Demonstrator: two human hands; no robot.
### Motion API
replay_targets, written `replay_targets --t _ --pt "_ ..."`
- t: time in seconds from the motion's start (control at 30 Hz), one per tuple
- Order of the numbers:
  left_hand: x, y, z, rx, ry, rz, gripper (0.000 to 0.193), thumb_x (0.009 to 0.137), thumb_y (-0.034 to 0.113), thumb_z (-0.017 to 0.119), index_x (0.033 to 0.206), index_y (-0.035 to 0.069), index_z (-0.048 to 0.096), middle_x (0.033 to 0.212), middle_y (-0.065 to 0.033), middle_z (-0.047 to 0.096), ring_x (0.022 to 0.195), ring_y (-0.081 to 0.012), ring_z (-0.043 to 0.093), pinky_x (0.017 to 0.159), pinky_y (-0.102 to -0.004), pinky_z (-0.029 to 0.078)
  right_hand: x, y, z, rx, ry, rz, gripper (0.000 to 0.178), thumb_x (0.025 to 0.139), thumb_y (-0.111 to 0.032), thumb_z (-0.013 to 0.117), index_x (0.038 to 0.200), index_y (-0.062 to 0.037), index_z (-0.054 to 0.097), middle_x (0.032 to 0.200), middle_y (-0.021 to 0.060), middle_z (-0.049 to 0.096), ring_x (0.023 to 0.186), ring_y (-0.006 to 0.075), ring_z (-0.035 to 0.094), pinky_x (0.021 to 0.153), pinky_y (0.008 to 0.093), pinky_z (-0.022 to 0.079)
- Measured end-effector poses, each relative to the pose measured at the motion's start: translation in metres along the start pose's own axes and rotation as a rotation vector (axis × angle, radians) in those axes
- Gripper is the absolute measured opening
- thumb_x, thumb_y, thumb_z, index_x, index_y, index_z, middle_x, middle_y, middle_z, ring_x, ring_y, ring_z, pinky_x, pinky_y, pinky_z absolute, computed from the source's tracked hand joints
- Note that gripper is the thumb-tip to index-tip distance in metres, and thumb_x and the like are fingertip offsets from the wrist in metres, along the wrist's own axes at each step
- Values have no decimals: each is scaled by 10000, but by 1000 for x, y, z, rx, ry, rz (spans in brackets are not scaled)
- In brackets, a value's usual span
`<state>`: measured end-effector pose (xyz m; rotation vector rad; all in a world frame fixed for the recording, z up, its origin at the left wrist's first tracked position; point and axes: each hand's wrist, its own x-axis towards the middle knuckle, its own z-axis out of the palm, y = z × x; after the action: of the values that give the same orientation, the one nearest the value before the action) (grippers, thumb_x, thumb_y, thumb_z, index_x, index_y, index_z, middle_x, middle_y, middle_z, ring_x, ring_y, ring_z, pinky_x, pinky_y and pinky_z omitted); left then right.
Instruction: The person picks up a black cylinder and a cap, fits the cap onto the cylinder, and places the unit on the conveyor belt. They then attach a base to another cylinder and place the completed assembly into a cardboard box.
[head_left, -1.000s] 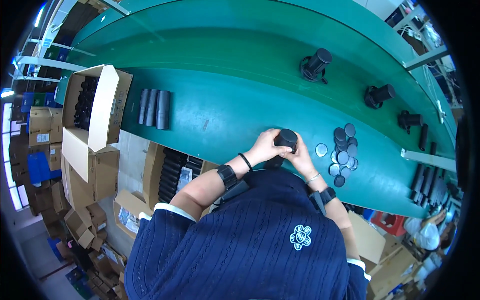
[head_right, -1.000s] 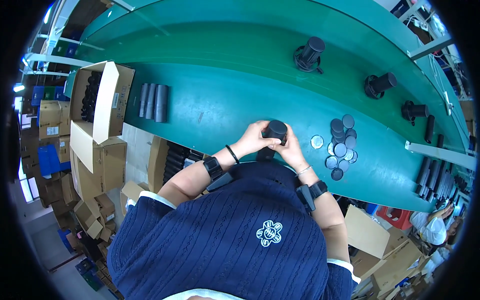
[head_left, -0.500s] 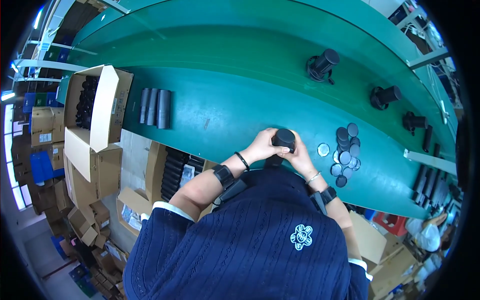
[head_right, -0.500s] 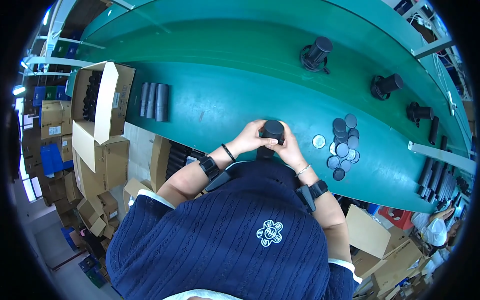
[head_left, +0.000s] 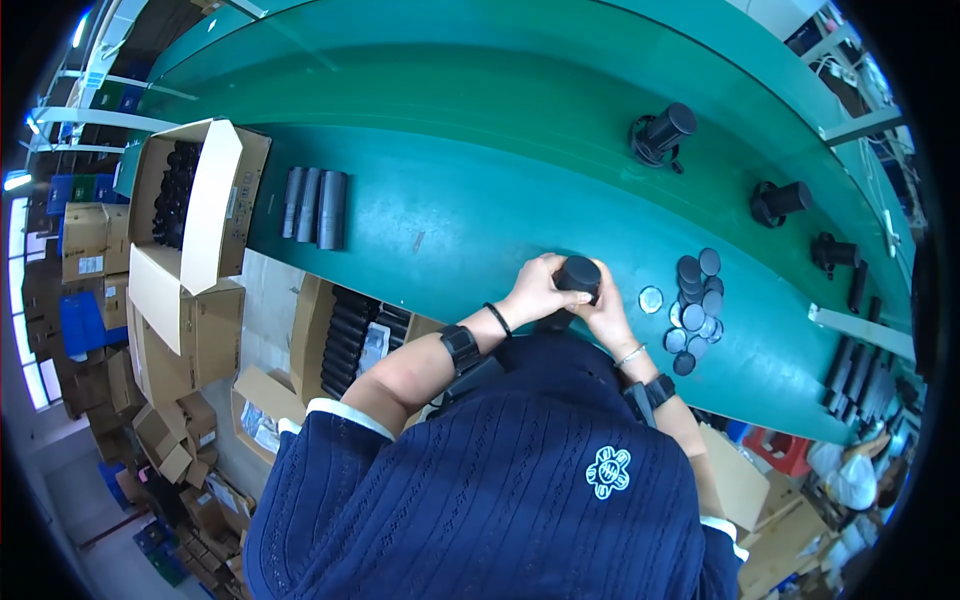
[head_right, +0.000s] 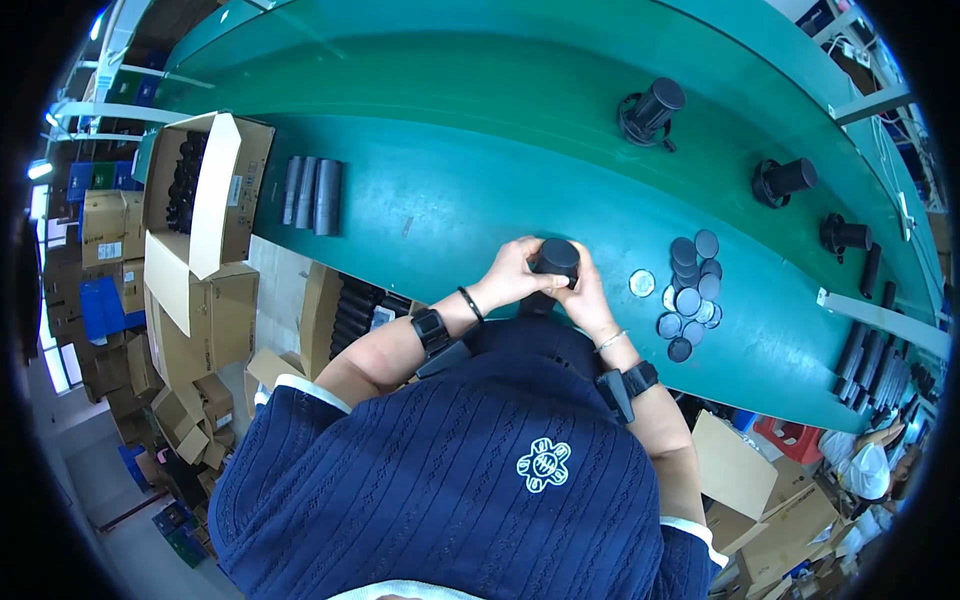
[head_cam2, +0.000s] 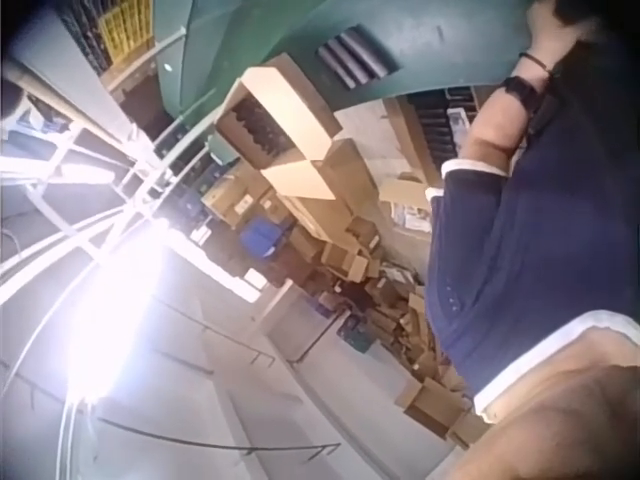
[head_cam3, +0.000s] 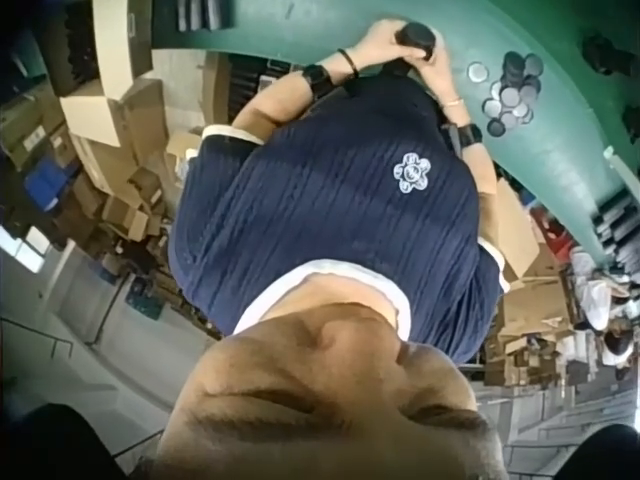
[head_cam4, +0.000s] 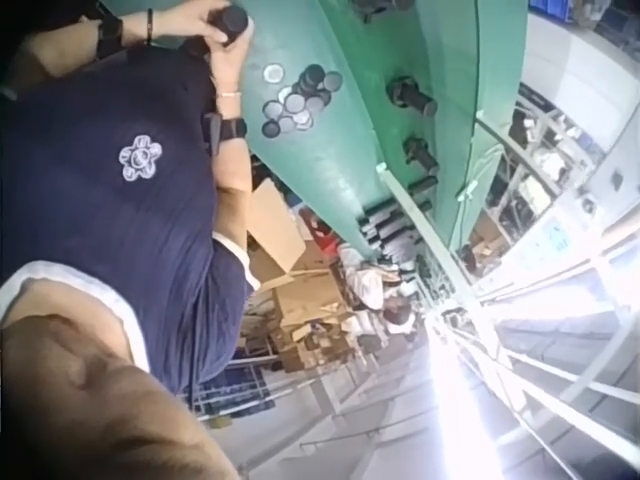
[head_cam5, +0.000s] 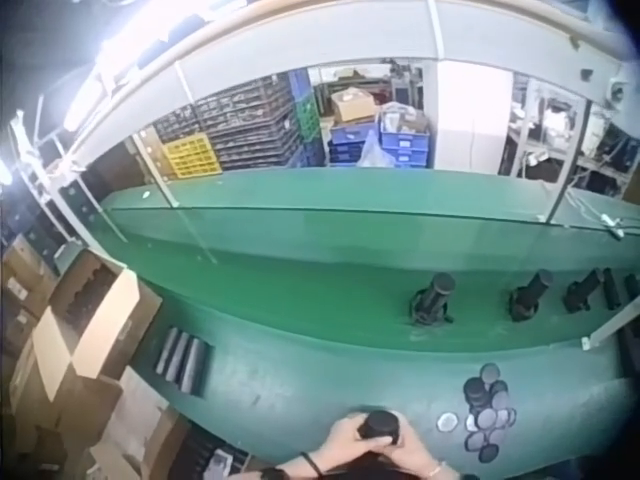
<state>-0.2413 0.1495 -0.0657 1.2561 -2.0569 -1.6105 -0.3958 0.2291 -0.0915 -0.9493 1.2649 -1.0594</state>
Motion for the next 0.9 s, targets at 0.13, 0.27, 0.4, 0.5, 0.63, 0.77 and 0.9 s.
replay_targets --t 0.13,0.27,0.4,0.5,0.63,0.77,0.9 --pt "9 -21 -5 -325 -119 -36 525 658 283 851 1031 -28 651 1012 -158 676 891 -214 665 775 -323 521 -1 -2 4 122 -2 72 727 716 72 754 1344 -64 414 1217 41 533 1141 160 516 968 314 450" --pt "14 -27 -1 -313 -131 56 514 688 227 841 1076 -33 626 979 -129 685 888 -185 658 786 -320 520 3 -13 2 223 -37 94 773 701 104 747 1372 -77 408 1242 45 526 1151 161 518 950 310 472" --pt "9 -21 3 -351 -50 29 551 667 292 845 1058 -32 631 946 -146 679 868 -232 663 787 -338 517 1 -8 3 125 10 60 768 691 107 746 1360 -68 413 1210 41 546 1110 160 544 931 306 483" --pt "9 -30 10 -183 -75 20 518 717 209 833 1125 -22 612 1023 -110 677 931 -179 644 817 -326 521 -4 -6 7 78 54 30 782 676 104 745 1361 -66 410 1188 35 552 1094 152 554 924 303 483" --pt "-1 11 -3 132 30 122 580 615 306 845 1093 49 641 956 -139 643 905 -320 641 793 -403 523 -7 -15 -12 115 -78 44 751 716 69 711 1388 -65 404 1186 36 547 1091 148 556 931 301 474" --pt "-6 29 -19 550 55 245 484 635 258 805 1029 45 623 961 -107 597 910 -319 619 746 -452 518 -12 -42 -28 354 -22 182 525 805 -65 693 1305 -36 538 1177 70 574 986 170 600 871 295 499" --pt "-5 22 -15 627 10 356 494 651 256 791 1055 38 607 965 -96 593 916 -295 618 729 -425 530 2 -31 -23 -31 -14 75 433 790 -85 716 1197 -8 589 1029 61 634 893 156 615 765 291 516"
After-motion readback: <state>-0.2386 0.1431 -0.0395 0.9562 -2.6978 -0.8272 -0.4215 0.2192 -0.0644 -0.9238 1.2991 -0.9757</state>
